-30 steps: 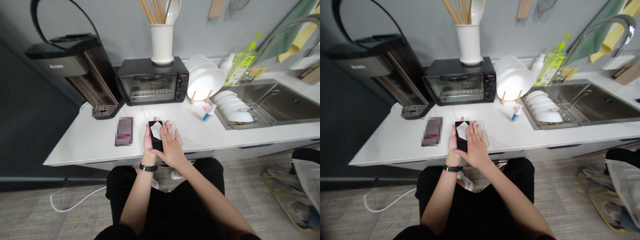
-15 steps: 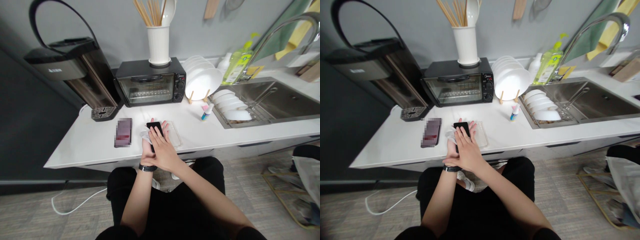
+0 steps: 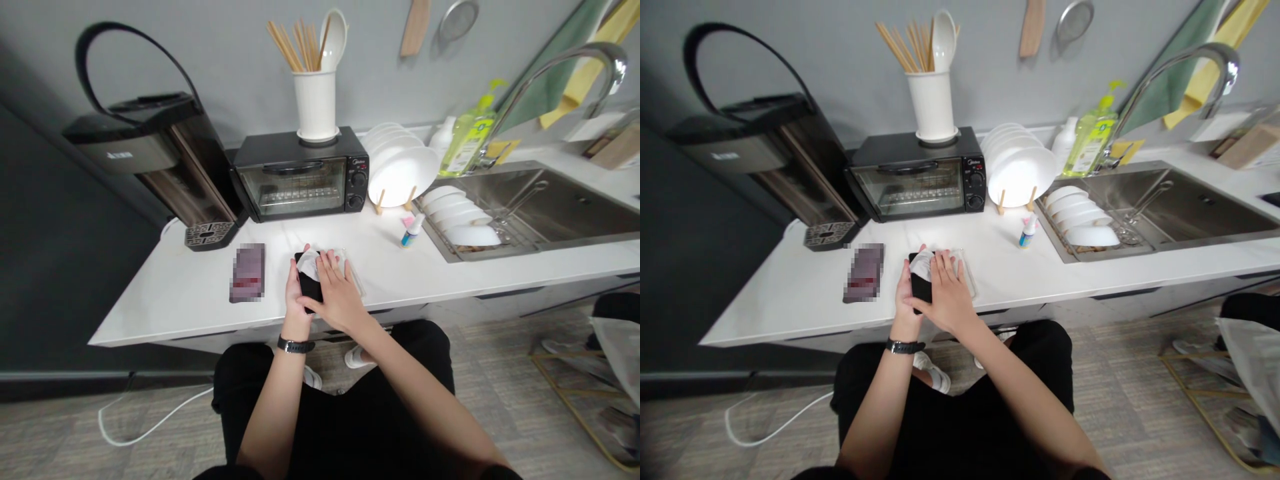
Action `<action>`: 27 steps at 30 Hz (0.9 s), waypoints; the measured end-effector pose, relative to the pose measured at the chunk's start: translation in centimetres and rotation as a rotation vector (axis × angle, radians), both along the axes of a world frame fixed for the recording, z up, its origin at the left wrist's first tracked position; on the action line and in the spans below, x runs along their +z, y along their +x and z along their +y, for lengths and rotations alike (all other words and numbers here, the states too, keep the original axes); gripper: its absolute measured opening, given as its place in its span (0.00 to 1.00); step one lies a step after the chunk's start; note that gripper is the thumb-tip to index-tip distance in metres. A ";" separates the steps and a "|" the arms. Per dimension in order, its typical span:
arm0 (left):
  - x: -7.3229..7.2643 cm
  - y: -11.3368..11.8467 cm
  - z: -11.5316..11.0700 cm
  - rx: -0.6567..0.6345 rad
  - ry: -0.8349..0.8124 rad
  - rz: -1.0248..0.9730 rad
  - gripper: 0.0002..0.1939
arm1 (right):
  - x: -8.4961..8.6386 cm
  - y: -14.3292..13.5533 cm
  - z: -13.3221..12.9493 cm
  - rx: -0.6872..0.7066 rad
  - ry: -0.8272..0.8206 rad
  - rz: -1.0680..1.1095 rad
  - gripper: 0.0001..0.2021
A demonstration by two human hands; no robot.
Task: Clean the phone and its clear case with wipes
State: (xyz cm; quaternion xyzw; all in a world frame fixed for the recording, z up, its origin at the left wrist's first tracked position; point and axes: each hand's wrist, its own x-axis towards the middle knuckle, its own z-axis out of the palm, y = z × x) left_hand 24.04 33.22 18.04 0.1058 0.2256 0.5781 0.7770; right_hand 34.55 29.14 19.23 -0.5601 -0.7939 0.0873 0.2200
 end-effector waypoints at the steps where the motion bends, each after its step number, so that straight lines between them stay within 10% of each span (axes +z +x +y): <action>1: -0.1 0.1 0.1 0.006 -0.013 0.014 0.30 | 0.1 -0.3 0.9 -0.004 -0.003 0.010 0.49; 10: -1.6 1.1 -2.5 0.217 0.083 0.044 0.34 | 0.8 -1.7 -2.0 0.215 0.035 0.034 0.54; 17: 0.0 -0.6 -0.3 -0.038 0.038 -0.036 0.31 | -0.3 0.1 -7.0 0.187 0.046 -0.038 0.54; 27: 0.3 -0.2 0.5 -0.003 -0.062 0.025 0.30 | -0.1 0.0 1.1 -0.020 0.010 -0.010 0.50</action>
